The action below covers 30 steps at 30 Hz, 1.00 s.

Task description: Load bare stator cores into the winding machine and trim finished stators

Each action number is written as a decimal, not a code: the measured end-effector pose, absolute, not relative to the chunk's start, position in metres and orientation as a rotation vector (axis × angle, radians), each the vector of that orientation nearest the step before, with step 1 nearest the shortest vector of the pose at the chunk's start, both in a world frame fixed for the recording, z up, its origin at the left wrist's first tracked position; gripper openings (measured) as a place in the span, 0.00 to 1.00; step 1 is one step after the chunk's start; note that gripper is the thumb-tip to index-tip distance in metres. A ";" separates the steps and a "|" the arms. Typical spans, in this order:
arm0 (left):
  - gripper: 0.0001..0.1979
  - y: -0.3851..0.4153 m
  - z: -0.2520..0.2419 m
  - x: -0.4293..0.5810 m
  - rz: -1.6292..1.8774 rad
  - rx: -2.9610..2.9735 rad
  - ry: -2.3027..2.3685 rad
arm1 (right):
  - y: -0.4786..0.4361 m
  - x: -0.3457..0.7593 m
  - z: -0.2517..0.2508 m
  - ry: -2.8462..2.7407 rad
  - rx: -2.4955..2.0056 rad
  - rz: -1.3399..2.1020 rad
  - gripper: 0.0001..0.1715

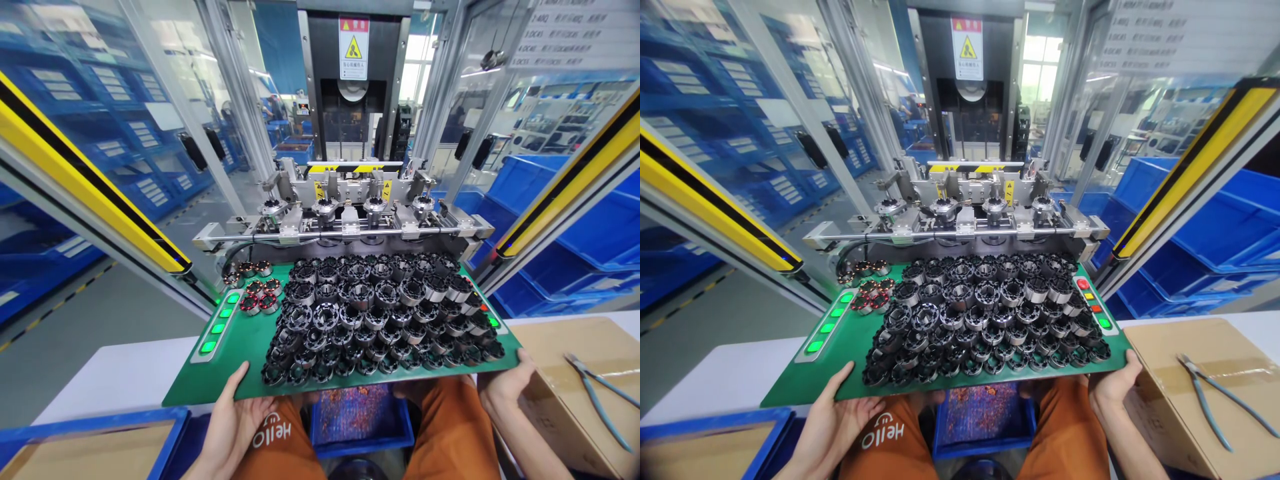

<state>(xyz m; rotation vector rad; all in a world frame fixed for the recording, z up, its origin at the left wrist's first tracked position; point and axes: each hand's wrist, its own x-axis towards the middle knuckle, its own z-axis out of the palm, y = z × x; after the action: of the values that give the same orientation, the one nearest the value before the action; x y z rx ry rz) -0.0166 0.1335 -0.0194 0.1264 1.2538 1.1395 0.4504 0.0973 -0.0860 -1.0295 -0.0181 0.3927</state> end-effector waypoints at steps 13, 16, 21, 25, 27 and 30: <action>0.14 0.134 -0.018 -0.017 1.132 0.116 1.275 | 0.098 0.450 -0.085 0.022 -1.042 0.412 0.22; 0.16 0.134 -0.018 -0.016 1.138 0.121 1.267 | 0.097 0.447 -0.082 0.046 -1.041 0.425 0.22; 0.17 0.133 -0.017 -0.016 1.132 0.129 1.283 | 0.097 0.446 -0.080 0.010 -1.034 0.418 0.20; 0.12 0.132 -0.017 -0.017 1.140 0.140 1.270 | 0.097 0.448 -0.082 0.016 -1.024 0.415 0.21; 0.10 0.133 -0.018 -0.016 1.149 0.135 1.269 | 0.097 0.448 -0.082 0.019 -1.028 0.414 0.21; 0.11 0.133 -0.019 -0.016 1.142 0.144 1.267 | 0.096 0.446 -0.080 0.012 -1.033 0.432 0.20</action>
<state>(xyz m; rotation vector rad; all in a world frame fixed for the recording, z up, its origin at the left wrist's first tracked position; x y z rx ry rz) -0.0163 0.1332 -0.0186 0.1439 1.2669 1.1418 0.4463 0.0955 -0.0803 -1.0330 0.0115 0.4322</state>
